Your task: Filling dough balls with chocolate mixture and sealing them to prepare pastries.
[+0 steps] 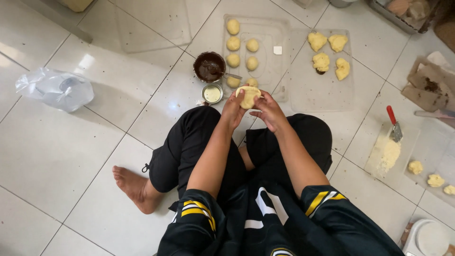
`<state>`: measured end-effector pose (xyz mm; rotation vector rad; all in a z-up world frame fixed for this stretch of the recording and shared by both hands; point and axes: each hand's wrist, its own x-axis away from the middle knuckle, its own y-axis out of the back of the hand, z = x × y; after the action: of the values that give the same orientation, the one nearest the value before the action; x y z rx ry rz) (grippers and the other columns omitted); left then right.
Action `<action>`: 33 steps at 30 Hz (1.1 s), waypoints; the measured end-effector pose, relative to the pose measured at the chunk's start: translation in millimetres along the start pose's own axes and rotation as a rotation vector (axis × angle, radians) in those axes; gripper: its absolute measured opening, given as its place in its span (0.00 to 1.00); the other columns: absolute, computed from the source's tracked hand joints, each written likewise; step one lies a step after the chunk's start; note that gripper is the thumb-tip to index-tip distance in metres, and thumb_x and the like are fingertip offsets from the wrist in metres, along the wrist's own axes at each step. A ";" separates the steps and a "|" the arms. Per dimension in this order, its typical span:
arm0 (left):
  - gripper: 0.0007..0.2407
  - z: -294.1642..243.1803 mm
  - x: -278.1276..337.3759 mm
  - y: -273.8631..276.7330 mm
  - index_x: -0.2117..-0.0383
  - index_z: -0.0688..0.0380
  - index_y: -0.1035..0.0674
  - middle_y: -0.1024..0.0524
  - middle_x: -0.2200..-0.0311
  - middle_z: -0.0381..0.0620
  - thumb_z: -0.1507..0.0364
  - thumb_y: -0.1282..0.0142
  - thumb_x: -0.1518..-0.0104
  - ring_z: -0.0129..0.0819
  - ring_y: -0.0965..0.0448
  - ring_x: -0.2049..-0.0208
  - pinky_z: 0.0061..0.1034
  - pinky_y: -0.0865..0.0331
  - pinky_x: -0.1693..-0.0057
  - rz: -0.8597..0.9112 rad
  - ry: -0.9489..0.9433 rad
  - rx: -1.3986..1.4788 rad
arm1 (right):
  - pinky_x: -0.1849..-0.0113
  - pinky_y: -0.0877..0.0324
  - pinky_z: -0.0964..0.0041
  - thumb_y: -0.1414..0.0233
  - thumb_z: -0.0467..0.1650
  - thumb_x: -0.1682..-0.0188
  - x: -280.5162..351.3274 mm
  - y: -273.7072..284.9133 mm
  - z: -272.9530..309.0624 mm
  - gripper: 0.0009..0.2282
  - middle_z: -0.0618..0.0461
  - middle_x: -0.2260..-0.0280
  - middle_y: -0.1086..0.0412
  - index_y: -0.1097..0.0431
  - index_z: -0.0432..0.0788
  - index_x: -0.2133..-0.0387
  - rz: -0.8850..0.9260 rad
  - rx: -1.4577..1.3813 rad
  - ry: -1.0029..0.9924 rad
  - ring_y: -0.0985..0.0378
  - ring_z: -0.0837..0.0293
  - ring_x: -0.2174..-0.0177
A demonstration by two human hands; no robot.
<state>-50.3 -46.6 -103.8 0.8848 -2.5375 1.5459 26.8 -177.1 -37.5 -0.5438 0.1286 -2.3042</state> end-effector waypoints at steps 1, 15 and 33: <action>0.17 -3.7 0.8 -7.9 0.37 0.58 0.31 0.27 0.44 0.62 0.68 0.52 0.30 0.53 0.24 0.46 0.51 0.26 0.45 0.006 0.007 0.002 | 0.59 0.20 0.56 0.40 0.38 0.46 -5.8 1.8 -4.4 0.22 0.50 0.57 0.32 0.36 0.47 0.41 -0.009 0.002 0.002 0.21 0.53 0.58; 0.17 -10.4 -16.8 13.4 0.38 0.58 0.30 0.28 0.41 0.55 0.67 0.51 0.30 0.51 0.25 0.43 0.51 0.26 0.42 0.041 -0.041 0.151 | 0.36 0.48 0.43 0.46 0.31 0.42 19.5 -26.7 7.9 0.25 0.39 0.34 0.43 0.43 0.41 0.32 -0.074 0.973 0.776 0.44 0.38 0.35; 0.17 -36.6 3.3 -10.9 0.41 0.53 0.26 0.17 0.61 0.55 0.67 0.42 0.35 0.42 0.14 0.60 0.41 0.19 0.52 0.160 0.051 0.008 | 0.65 0.24 0.69 0.37 0.37 0.48 -30.2 -16.7 5.4 0.10 0.58 0.63 0.23 0.22 0.58 0.53 -0.263 0.814 0.344 0.20 0.62 0.70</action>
<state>-56.9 -21.4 -75.6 0.6482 -2.6241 1.5985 37.1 -143.7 -38.8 0.2665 -0.7268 -2.4166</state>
